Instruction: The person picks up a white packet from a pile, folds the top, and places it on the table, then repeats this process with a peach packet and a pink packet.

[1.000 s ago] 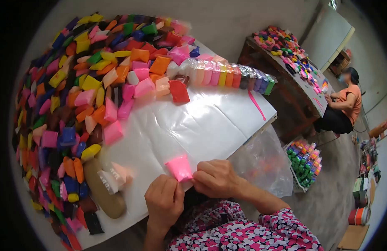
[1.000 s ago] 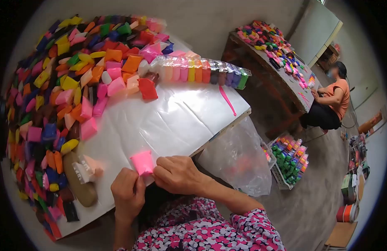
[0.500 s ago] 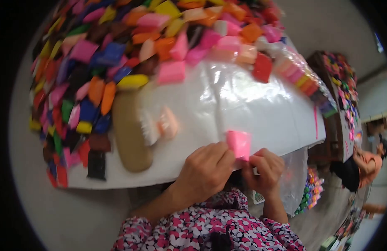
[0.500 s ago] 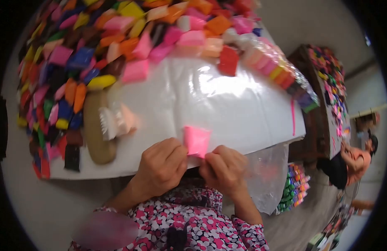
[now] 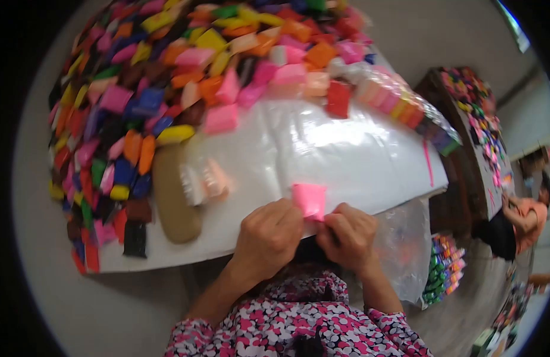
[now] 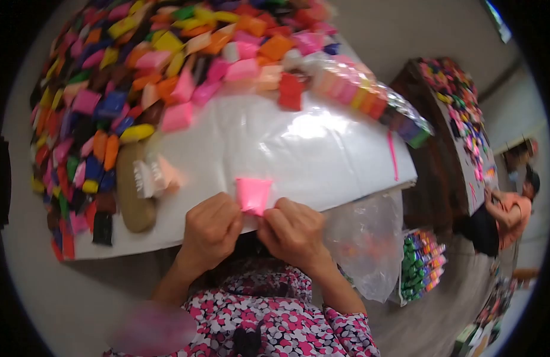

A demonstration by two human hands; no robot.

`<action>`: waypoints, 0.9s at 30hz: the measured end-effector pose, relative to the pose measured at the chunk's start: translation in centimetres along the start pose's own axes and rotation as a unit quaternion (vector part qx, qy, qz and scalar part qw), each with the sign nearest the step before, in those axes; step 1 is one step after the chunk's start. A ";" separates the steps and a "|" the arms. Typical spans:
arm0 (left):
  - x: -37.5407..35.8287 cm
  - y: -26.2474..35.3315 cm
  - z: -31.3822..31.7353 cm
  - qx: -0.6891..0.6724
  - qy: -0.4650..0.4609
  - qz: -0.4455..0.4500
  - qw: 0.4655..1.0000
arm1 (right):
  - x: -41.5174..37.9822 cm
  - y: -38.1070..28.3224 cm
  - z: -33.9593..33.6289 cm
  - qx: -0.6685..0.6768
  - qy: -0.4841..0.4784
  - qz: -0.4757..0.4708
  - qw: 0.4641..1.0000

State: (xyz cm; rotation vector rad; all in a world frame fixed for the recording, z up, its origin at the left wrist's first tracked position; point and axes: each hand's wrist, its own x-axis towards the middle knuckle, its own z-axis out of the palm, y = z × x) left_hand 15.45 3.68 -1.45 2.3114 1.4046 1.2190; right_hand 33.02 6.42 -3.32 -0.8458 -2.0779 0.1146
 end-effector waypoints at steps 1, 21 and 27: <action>0.0 0.1 0.1 0.006 -0.003 -0.001 1.000 | -0.1 0.1 0.0 0.001 0.008 -0.004 1.000; -0.1 0.7 0.6 0.009 0.015 -0.005 1.000 | -0.2 0.0 -0.2 0.005 0.032 -0.009 0.999; 0.0 0.7 0.2 -0.018 0.009 -0.008 1.000 | -0.4 0.1 0.1 0.003 0.035 -0.007 0.999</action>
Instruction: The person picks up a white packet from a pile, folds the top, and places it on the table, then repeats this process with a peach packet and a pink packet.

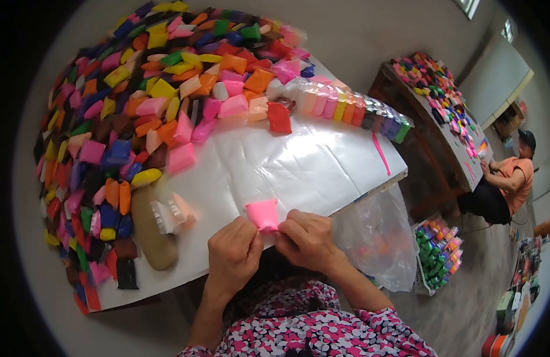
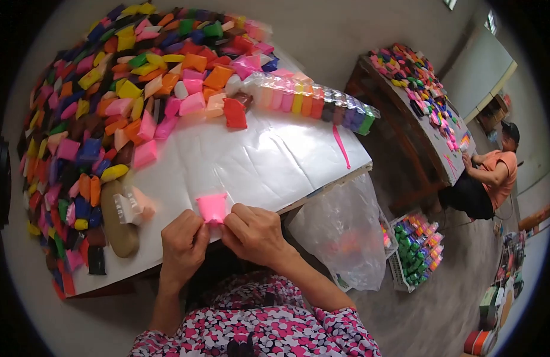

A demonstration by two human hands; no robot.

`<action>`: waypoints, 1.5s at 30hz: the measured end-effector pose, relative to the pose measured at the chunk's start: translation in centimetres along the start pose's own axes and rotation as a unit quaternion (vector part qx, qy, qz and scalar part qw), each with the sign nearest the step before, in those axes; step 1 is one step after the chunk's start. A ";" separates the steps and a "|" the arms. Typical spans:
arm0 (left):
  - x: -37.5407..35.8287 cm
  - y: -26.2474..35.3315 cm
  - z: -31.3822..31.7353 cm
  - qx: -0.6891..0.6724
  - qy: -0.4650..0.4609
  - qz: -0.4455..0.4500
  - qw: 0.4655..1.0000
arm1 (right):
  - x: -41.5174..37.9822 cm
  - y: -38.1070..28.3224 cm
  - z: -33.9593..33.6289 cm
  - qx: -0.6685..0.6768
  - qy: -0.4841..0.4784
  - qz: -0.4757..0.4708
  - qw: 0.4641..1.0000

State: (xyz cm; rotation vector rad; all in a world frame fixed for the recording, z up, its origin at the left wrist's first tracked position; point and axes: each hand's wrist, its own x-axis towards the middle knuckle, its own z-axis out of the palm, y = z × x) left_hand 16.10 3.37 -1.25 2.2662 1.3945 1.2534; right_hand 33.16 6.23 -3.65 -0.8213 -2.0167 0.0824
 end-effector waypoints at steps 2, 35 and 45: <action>0.1 0.0 0.0 0.016 -0.001 0.000 1.000 | 0.0 0.1 0.1 0.000 0.001 0.001 1.000; -1.9 0.0 -1.0 0.047 0.147 -0.002 0.988 | 4.4 -1.7 1.1 -0.056 -0.065 -0.015 0.996; -5.8 1.1 -12.4 0.153 0.216 0.021 0.964 | 3.8 -1.1 2.5 -0.057 -0.082 0.029 0.995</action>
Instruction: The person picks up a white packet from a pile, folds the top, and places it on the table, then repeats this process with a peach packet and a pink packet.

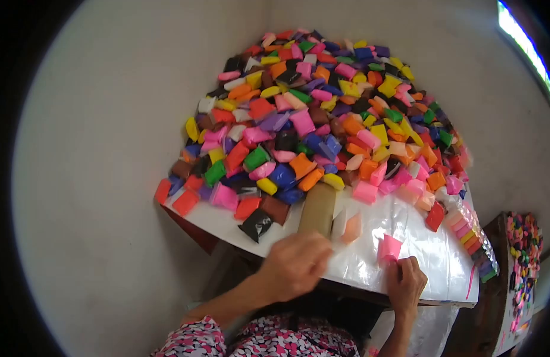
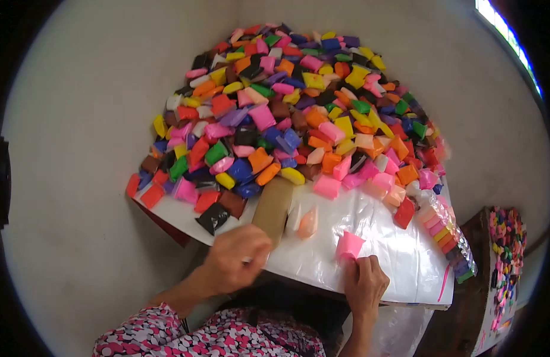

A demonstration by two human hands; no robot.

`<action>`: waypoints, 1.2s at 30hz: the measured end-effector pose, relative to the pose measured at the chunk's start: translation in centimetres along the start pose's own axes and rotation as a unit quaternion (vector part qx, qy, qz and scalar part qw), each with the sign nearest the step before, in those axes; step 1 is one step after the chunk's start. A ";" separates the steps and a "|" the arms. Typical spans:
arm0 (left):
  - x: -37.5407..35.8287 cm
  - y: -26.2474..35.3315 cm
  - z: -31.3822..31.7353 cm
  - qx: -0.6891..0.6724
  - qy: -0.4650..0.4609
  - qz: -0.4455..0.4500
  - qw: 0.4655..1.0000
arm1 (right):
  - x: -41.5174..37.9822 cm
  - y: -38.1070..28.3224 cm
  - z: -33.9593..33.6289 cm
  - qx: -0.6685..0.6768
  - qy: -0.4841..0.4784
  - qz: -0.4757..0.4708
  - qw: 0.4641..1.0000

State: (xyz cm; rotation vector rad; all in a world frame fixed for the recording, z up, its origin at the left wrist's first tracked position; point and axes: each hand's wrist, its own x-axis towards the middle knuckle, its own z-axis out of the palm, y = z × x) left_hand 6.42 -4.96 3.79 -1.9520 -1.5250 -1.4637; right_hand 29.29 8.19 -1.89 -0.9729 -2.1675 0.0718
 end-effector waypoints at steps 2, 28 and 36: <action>0.6 -1.3 -2.1 0.013 0.013 -0.041 0.999 | 0.0 0.1 0.0 -0.001 0.003 -0.004 1.000; 11.6 -25.1 -9.5 0.219 0.083 -0.098 0.967 | -0.2 0.5 -0.1 0.018 0.003 0.012 1.000; 10.8 -17.8 -7.3 0.125 0.048 -0.140 0.981 | 0.0 0.4 -0.4 0.037 0.010 0.014 0.999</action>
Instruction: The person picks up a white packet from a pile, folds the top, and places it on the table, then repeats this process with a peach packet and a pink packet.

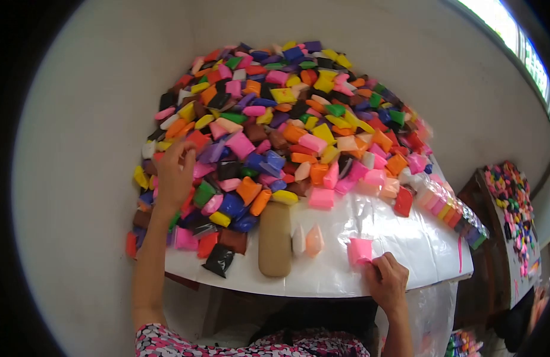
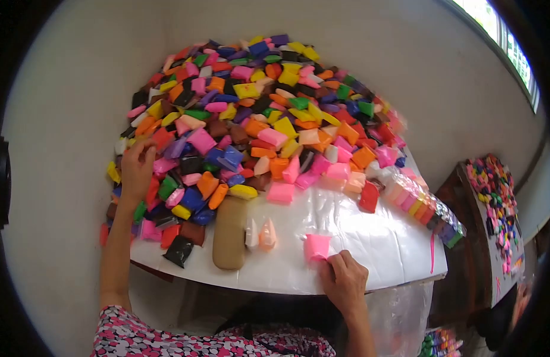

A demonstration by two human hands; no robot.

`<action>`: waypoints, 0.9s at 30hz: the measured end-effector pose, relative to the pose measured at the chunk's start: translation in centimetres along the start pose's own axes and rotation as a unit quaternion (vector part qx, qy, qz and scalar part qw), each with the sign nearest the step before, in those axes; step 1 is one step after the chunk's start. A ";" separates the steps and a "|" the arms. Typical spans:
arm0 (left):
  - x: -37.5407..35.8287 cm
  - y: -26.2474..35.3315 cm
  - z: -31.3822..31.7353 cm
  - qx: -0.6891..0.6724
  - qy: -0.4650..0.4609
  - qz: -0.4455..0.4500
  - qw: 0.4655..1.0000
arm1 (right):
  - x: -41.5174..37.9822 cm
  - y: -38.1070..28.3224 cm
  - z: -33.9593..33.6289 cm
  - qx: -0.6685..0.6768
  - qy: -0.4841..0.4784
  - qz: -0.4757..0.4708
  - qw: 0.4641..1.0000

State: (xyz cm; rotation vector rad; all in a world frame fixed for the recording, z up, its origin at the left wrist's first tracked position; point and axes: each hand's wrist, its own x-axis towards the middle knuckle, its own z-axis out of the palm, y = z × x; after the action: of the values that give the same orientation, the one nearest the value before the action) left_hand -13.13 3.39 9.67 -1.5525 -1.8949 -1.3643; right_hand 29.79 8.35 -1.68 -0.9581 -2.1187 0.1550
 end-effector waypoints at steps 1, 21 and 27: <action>-1.0 1.7 0.1 0.013 0.001 0.041 0.999 | 0.1 -0.1 0.0 0.001 0.001 0.001 1.000; -3.3 8.6 4.3 -0.116 -0.162 0.078 0.977 | 0.0 0.2 0.0 0.009 0.008 -0.007 1.000; -3.5 10.8 3.9 -0.123 -0.145 0.125 0.974 | 0.0 0.3 0.0 0.006 0.008 0.001 1.000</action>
State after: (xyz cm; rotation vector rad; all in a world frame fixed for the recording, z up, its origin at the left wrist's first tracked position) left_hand -1.15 3.97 10.08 -2.1337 -1.6531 -1.3601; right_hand 29.94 8.53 -1.85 -0.9515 -2.1005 0.1591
